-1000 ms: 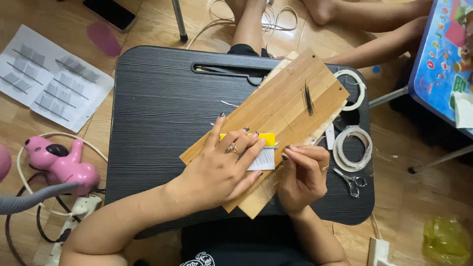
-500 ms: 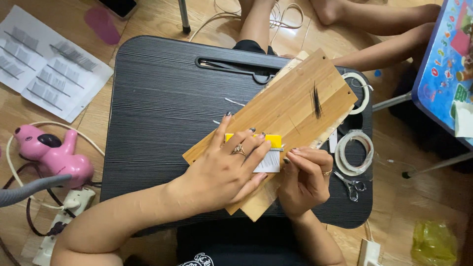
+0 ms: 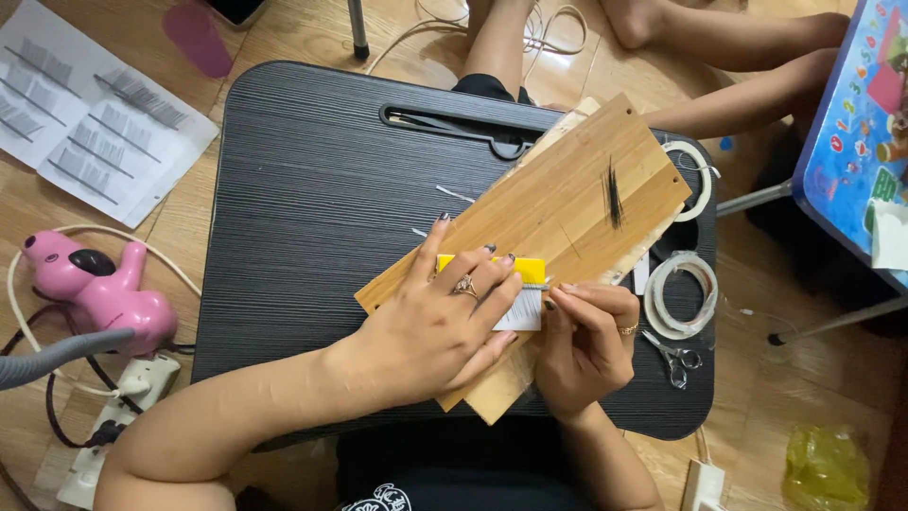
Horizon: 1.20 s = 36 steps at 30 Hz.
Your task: The person sits on the floor and repeatedly picks up individual eyelash strands from a wooden board, placing them onto a small yellow strip. The person then picks up a roll of white tape and begins to unroll it.
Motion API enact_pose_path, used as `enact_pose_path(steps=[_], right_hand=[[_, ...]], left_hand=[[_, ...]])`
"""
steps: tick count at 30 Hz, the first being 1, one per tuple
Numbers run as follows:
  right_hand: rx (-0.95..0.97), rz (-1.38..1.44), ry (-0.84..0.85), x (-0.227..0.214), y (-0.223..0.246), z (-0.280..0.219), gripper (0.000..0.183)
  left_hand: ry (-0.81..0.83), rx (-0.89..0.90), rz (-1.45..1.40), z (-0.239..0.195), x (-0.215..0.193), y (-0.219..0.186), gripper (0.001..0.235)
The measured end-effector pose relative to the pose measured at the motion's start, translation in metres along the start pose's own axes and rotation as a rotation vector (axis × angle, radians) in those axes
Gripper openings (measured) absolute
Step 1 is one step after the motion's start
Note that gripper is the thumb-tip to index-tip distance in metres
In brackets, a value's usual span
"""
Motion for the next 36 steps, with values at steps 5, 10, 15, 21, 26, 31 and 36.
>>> enact_pose_path(steps=[5, 10, 15, 21, 26, 31, 36], right_hand=[[-0.001, 0.008, 0.026, 0.0, 0.001, 0.001, 0.004], [0.008, -0.006, -0.012, -0.001, -0.002, -0.003, 0.004], [-0.002, -0.014, -0.003, -0.001, -0.001, -0.002, 0.007], [-0.007, -0.018, 0.031, -0.001, 0.001, 0.0, 0.003], [-0.017, -0.007, 0.036, 0.0, 0.004, 0.003, 0.004], [-0.011, -0.005, 0.033, 0.0, 0.003, 0.001, 0.004], [0.008, 0.008, 0.052, 0.002, 0.009, 0.007, 0.008]], left_hand=[[-0.003, 0.0, 0.006, 0.0, 0.001, 0.0, 0.057], [0.001, 0.003, 0.028, 0.0, 0.001, 0.0, 0.057], [-0.005, 0.003, 0.01, 0.0, 0.0, 0.0, 0.056], [-0.006, 0.005, 0.015, 0.0, -0.001, 0.0, 0.056], [-0.009, 0.002, 0.015, 0.0, 0.0, 0.0, 0.055], [0.002, -0.013, 0.012, -0.001, 0.002, 0.0, 0.06], [-0.04, -0.008, -0.059, -0.001, 0.003, -0.001, 0.057]])
Point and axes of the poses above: each hand's wrist, its own z-axis towards the middle knuckle, its own x-axis out of the palm, y = z × x, the point moved 5 cm from there along z, towards the middle knuckle, and after that the axes turned 5 degrees about -x, right-handed, at the moved point
